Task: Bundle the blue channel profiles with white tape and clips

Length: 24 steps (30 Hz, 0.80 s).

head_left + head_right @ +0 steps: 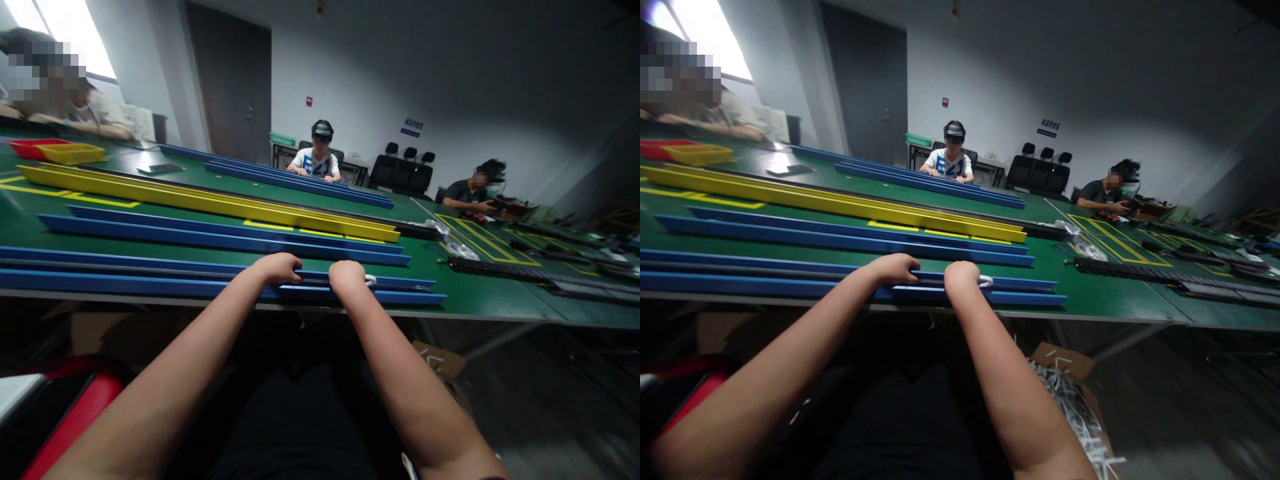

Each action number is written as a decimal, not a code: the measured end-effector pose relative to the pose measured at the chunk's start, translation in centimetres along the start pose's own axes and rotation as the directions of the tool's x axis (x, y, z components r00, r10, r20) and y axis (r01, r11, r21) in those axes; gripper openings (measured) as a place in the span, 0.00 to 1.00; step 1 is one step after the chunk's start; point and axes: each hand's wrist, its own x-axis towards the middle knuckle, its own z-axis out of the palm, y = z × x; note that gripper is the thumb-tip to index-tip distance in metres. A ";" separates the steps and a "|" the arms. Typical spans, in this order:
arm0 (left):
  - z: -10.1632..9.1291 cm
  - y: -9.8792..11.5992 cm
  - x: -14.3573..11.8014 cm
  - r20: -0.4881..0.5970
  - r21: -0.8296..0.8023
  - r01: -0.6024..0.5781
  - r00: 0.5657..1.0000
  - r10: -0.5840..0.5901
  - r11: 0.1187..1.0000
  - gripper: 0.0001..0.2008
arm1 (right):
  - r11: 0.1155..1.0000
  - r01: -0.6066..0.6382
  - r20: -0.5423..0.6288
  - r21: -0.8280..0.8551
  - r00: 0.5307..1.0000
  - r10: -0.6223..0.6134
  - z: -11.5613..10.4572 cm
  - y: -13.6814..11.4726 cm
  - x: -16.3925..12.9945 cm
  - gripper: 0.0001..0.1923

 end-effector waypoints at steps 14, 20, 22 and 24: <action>0.2 -0.3 0.0 0.007 0.017 -0.007 1.000 0.007 1.000 0.20 | 1.000 0.000 -0.024 0.007 1.000 0.000 0.4 0.0 0.1 0.17; 0.2 -0.3 0.0 -0.004 0.027 -0.011 1.000 0.011 1.000 0.20 | 1.000 -0.011 -0.032 0.024 0.999 0.012 0.5 0.0 0.3 0.17; 0.2 -0.3 0.0 0.004 0.036 -0.018 1.000 0.018 0.999 0.19 | 0.999 -0.012 -0.017 0.041 1.000 0.013 0.5 0.0 0.4 0.17; 0.2 -0.2 0.0 0.009 0.045 -0.019 1.000 0.018 0.999 0.19 | 0.998 -0.016 0.009 0.061 1.000 0.015 0.5 0.0 0.6 0.17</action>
